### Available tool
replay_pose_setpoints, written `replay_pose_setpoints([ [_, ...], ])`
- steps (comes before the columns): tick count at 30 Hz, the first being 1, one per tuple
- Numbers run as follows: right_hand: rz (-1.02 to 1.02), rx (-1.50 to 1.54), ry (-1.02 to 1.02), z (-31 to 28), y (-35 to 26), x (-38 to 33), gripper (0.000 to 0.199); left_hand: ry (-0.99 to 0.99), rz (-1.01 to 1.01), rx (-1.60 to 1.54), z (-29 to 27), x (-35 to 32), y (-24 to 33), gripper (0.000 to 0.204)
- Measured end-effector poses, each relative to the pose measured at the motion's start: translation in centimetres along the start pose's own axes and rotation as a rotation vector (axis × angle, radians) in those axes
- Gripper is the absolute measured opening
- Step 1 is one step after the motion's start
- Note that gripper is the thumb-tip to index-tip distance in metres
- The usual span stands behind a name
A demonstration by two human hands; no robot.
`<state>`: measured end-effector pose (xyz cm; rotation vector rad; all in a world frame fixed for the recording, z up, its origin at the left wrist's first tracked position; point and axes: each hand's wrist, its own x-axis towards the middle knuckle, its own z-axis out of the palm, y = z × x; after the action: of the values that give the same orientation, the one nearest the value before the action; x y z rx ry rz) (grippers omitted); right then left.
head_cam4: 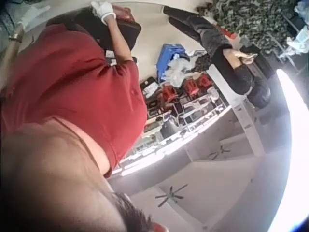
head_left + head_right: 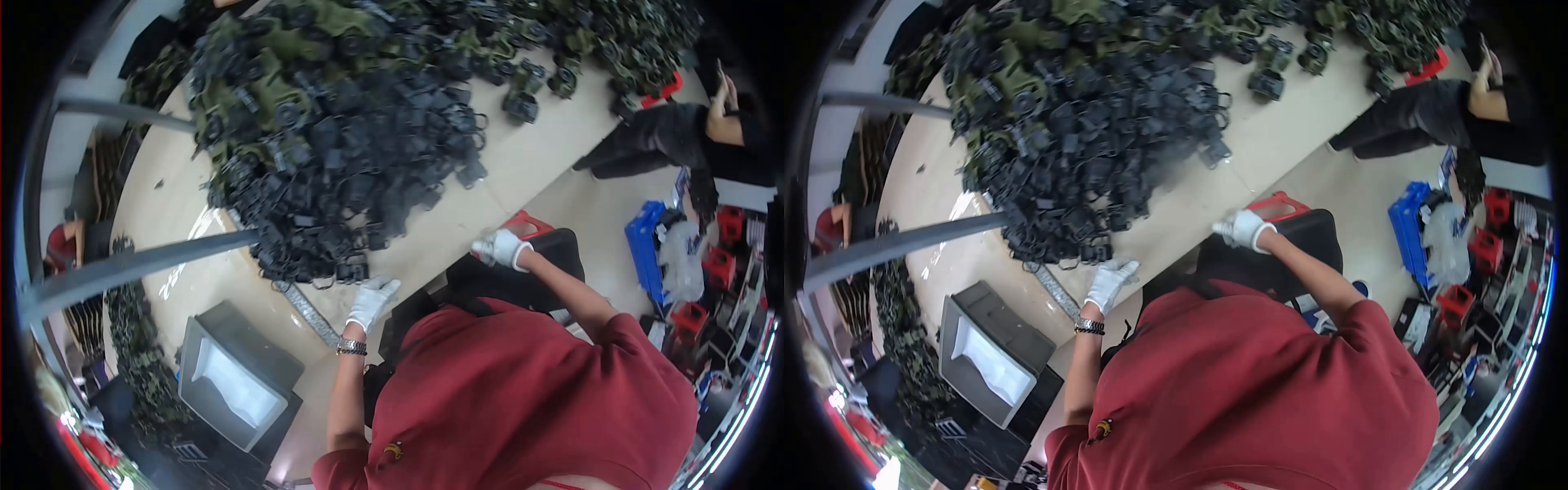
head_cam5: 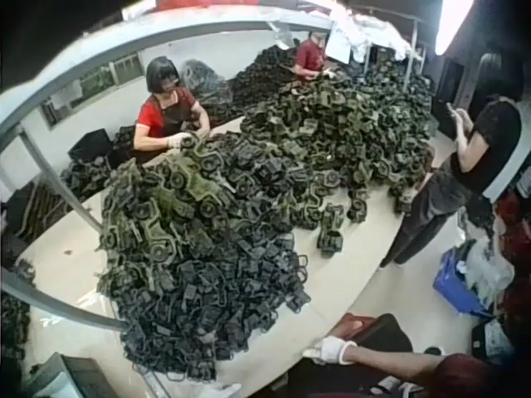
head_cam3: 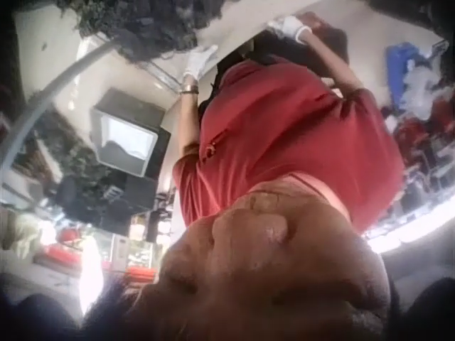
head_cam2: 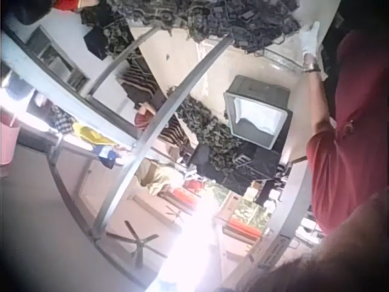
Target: The person assembles toy military vehicles by attaching parts to vehicle bodies by hand, handles a paper tag, and packs the assembled vehicles into a container.
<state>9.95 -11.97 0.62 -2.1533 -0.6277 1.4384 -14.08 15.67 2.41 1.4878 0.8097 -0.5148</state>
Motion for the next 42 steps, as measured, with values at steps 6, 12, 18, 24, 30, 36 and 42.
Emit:
replay_pose_setpoints([
  [6, -0.147, -0.041, 0.722, -6.4, 6.8, 1.6, 0.042, 0.000, -0.033, -0.044, 4.5, 0.7, 3.4, 0.024],
  [12, 0.101, 0.446, 0.860, -8.6, 3.8, -0.5, 0.043, -0.024, 0.019, -0.040, 4.7, 1.3, 4.0, 0.025],
  [18, 0.172, 0.092, 0.684, -3.4, 6.1, -4.6, 0.043, -0.081, 0.083, -0.082, 4.6, 2.5, 4.2, 0.026],
  [24, 0.265, 0.039, 0.497, -0.8, 9.7, -7.3, 0.038, -0.228, 0.042, -0.044, 6.3, 2.6, 6.1, 0.026],
  [30, 0.051, -0.109, 0.700, -6.3, 10.9, -6.5, 0.025, -0.272, 0.088, 0.030, 8.4, 3.5, 10.3, 0.027],
  [36, -0.132, -0.126, 1.048, -19.4, 3.7, -1.3, 0.062, -0.234, 0.159, -0.105, 13.4, 8.9, 14.3, 0.026],
  [42, -0.194, -0.385, 0.910, -26.4, 1.6, 6.2, 0.088, -0.177, 0.154, -0.232, 20.4, 16.1, 18.9, 0.023],
])
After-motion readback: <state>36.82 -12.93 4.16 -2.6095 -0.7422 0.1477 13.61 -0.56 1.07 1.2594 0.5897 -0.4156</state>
